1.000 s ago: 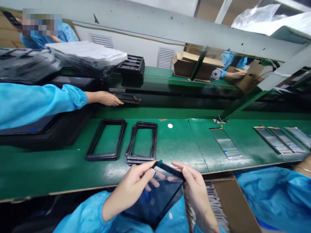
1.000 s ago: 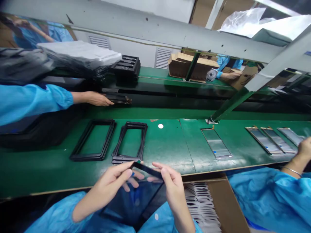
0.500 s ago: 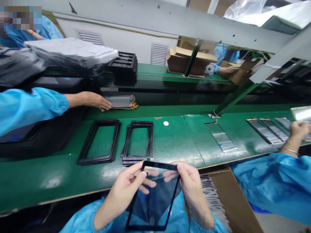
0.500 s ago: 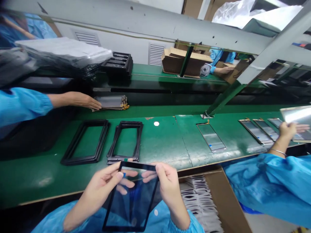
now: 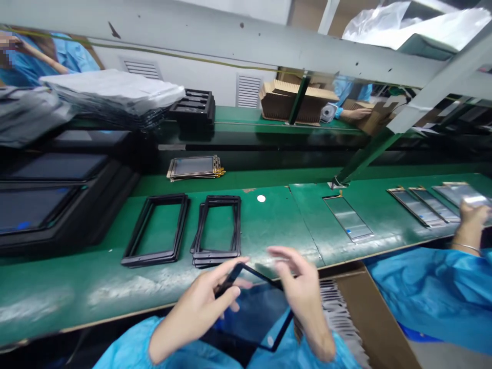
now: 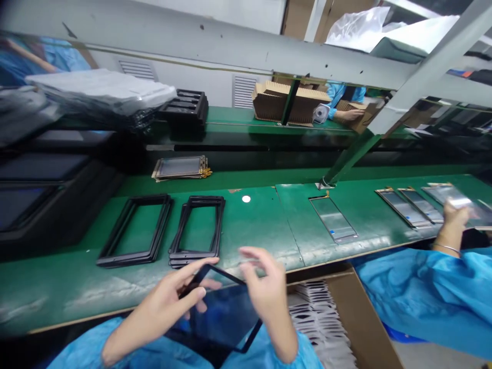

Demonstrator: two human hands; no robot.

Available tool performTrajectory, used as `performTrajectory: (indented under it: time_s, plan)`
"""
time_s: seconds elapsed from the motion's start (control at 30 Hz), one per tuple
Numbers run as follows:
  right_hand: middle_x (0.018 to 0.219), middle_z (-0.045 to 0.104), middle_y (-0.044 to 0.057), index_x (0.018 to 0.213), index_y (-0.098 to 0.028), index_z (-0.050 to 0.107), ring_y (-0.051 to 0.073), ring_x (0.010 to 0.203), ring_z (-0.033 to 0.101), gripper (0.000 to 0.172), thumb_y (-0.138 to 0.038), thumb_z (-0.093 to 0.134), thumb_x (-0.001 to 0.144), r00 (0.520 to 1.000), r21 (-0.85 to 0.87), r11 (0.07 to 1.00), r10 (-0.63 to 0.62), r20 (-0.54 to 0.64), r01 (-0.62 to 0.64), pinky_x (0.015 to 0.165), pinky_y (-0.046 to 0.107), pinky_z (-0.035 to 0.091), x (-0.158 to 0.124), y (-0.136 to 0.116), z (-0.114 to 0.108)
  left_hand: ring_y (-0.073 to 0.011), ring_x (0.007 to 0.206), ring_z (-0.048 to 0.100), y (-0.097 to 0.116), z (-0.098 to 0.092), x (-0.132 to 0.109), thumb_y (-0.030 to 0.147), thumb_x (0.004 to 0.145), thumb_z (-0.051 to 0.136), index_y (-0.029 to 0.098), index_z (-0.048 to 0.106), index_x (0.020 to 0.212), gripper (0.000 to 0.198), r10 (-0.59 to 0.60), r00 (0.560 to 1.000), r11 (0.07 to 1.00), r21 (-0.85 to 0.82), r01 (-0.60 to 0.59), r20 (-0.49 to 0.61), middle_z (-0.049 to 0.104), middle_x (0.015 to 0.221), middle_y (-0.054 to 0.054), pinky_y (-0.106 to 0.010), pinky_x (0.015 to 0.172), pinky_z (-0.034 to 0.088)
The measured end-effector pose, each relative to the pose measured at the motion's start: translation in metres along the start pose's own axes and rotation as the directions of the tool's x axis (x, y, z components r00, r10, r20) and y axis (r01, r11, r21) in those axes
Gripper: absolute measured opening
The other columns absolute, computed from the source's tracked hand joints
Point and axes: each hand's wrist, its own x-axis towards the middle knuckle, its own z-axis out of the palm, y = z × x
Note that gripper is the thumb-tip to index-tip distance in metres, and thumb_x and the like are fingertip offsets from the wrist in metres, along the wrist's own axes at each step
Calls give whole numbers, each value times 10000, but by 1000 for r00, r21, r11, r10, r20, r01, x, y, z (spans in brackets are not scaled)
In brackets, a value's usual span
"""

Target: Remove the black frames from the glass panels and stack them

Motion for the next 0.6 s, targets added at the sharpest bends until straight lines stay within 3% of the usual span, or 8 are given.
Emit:
performTrajectory:
  time_s: [0.07, 0.17, 0.27, 0.4, 0.47, 0.5, 0.53, 0.6]
  plan:
    - [1194, 824, 91, 1045, -269, 839, 272, 1176, 738, 236, -398, 707, 899, 992, -28, 999, -29, -125, 26, 1046, 382, 566, 3, 10, -21, -215, 758, 800, -6, -4, -3, 458, 1006, 624, 278, 504, 1514, 552, -52, 994, 991, -129, 40, -96, 798, 1194, -128, -231, 537, 573]
    - [1084, 846, 130, 1107, -250, 813, 270, 912, 810, 382, -532, 597, 965, 988, 60, 997, 53, -147, -45, 802, 365, 643, -1, 26, -35, -217, 724, 800, -12, -10, -7, 492, 976, 673, 235, 470, 1482, 603, -65, 975, 966, -259, 8, -212, 792, 1175, -159, -236, 522, 572]
    - [919, 857, 111, 1306, -260, 701, 245, 581, 767, 527, -618, 585, 938, 979, 295, 943, 185, -82, -153, 522, 340, 592, -12, 30, -25, -230, 692, 798, -15, -12, -9, 519, 950, 705, 225, 454, 1458, 639, -57, 951, 954, -298, -38, -304, 795, 1153, -166, -252, 495, 579]
    - [741, 837, 47, 1173, -249, 711, 211, 473, 723, 420, -482, 782, 832, 975, 309, 936, 204, -85, -169, 549, 314, 583, -20, 25, -6, -231, 671, 791, -14, -9, -11, 495, 990, 649, 217, 432, 1470, 596, -60, 928, 965, -259, -41, -369, 784, 1193, -187, -265, 485, 579]
    - [716, 837, 50, 1089, -239, 725, 208, 469, 730, 356, -463, 801, 824, 977, 273, 948, 193, -96, -160, 571, 305, 590, -19, 23, -4, -264, 863, 812, -12, -11, -11, 437, 1018, 613, 238, 405, 1522, 580, 37, 904, 992, -92, -83, -425, 714, 1366, -204, -314, 624, 641]
    - [715, 839, 56, 1072, -237, 729, 213, 471, 736, 350, -474, 801, 824, 978, 255, 954, 189, -93, -160, 566, 305, 593, -18, 22, -5, -298, 1053, 787, -10, -13, -11, 396, 1019, 615, 254, 394, 1555, 598, 134, 879, 991, 60, -120, -458, 645, 1475, -200, -367, 778, 661]
    - [717, 841, 61, 1064, -235, 734, 221, 476, 742, 356, -485, 806, 820, 979, 234, 959, 185, -91, -159, 563, 307, 598, -17, 23, -5, -330, 1254, 702, -8, -15, -9, 353, 1010, 627, 272, 402, 1578, 616, 261, 848, 956, 246, -160, -462, 570, 1566, -179, -437, 968, 621]
    - [719, 844, 62, 1062, -239, 743, 234, 492, 754, 368, -498, 815, 812, 978, 197, 967, 185, -92, -164, 559, 313, 611, -17, 24, -6, -354, 1488, 489, 0, -20, -4, 283, 989, 647, 303, 489, 1563, 595, 498, 801, 771, 591, -236, -331, 535, 1615, -111, -564, 1248, 367]
